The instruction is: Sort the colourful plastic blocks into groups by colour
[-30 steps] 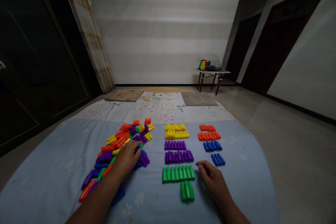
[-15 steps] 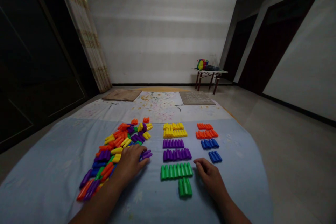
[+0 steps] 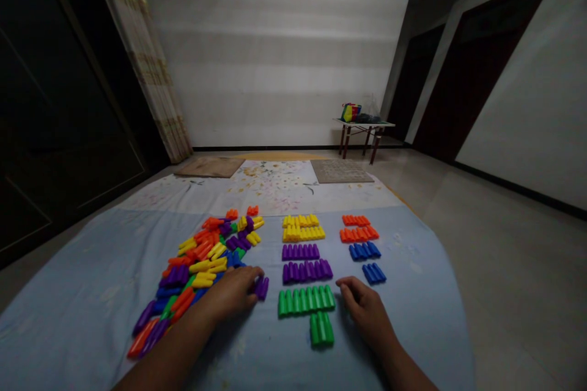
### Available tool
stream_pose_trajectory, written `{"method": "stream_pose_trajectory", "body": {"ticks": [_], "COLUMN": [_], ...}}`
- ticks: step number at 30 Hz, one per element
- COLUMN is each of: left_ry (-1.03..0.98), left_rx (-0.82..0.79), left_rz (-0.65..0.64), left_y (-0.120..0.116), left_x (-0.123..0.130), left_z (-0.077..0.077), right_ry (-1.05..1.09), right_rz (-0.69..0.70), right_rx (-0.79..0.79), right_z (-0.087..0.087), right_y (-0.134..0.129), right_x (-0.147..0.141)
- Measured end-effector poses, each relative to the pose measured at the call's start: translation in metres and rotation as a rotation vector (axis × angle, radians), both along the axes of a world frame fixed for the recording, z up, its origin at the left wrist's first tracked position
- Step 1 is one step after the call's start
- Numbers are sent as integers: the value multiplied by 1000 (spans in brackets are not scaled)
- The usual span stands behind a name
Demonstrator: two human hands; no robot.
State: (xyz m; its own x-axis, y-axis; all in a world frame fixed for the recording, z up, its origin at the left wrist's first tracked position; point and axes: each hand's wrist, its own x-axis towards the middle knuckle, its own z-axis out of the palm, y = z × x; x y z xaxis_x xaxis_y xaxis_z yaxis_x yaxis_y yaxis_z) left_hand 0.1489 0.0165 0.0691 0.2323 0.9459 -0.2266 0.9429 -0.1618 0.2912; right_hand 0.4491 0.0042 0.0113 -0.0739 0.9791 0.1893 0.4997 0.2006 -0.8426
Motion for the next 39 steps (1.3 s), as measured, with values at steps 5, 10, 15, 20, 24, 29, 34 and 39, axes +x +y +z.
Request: {"method": "stream_pose_trajectory", "body": {"ticks": [5, 10, 15, 20, 24, 29, 34, 39], "left_ry": [18, 8, -27, -81, -129, -200, -254, -41], "left_rx": [155, 171, 136, 131, 143, 185, 343, 566], "left_rz": [105, 153, 144, 130, 130, 169, 251, 316], "left_y": [23, 53, 71, 77, 77, 71, 33, -7], "left_x": [7, 21, 31, 31, 35, 37, 20, -13], "left_z": [-1, -9, -18, -26, -33, -29, -14, -13], "right_ry": [-2, 1, 7, 20, 22, 35, 47, 27], "right_rz": [12, 9, 18, 16, 4, -13, -25, -31], "right_rx": [-18, -26, -26, -20, -1, 5, -9, -3], "right_z": [-3, -8, -4, -4, -5, -1, -3, -3], "right_y": [2, 4, 3, 3, 3, 0, 0, 0], "right_x": [0, 2, 0, 1, 1, -1, 1, 3]}}
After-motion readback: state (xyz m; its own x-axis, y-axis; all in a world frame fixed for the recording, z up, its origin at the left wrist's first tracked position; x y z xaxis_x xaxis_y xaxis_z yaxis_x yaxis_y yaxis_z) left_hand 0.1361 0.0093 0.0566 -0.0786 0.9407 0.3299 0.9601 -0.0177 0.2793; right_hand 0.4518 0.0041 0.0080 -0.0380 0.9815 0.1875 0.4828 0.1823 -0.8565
